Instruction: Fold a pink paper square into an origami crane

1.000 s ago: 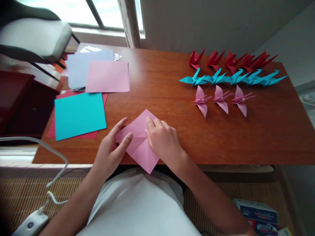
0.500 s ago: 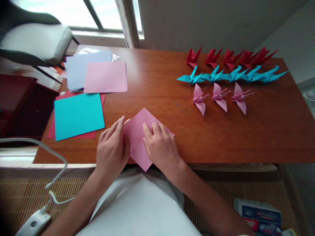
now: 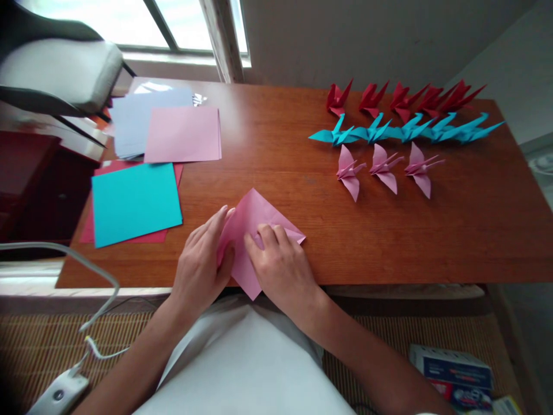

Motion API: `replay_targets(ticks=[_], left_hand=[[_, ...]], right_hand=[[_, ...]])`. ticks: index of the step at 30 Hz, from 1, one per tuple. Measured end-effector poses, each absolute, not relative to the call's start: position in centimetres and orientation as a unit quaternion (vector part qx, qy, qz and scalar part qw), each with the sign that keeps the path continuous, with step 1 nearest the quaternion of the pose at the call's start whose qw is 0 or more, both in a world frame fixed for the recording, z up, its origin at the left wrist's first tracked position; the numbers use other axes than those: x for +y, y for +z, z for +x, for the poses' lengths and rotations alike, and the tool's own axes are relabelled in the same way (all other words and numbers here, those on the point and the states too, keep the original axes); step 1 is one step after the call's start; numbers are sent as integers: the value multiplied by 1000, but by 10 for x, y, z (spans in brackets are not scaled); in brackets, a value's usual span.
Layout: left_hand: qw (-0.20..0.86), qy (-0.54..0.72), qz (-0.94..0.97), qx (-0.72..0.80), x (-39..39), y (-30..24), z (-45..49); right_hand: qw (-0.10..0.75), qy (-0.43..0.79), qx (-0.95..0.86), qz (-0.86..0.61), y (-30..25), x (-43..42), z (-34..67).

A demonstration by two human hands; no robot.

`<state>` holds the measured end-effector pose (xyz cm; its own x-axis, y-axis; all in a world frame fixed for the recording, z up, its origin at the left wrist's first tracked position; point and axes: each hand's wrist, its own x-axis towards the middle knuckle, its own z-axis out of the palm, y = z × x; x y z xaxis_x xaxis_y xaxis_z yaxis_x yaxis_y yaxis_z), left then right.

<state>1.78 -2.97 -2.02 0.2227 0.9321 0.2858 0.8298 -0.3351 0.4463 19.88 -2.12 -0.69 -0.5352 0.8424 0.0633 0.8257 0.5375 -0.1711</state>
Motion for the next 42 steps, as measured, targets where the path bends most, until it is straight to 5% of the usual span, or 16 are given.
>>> replay_targets(ticks=[8,21,32,42], left_hand=[[218,330,724,565,-29,-18,19],[64,186,794,575,-24,-24,22],[75,159,828,532,-26,-24,26],[85,148,820,547,-30,-21,36]], right_hand=[[58,83,-863,-495,-2,-16,197],[-11,64,-833,-550,8,18,179],[-38,101,-814,-571,12,36,175],[38,169,-821,-544,7,29,194]])
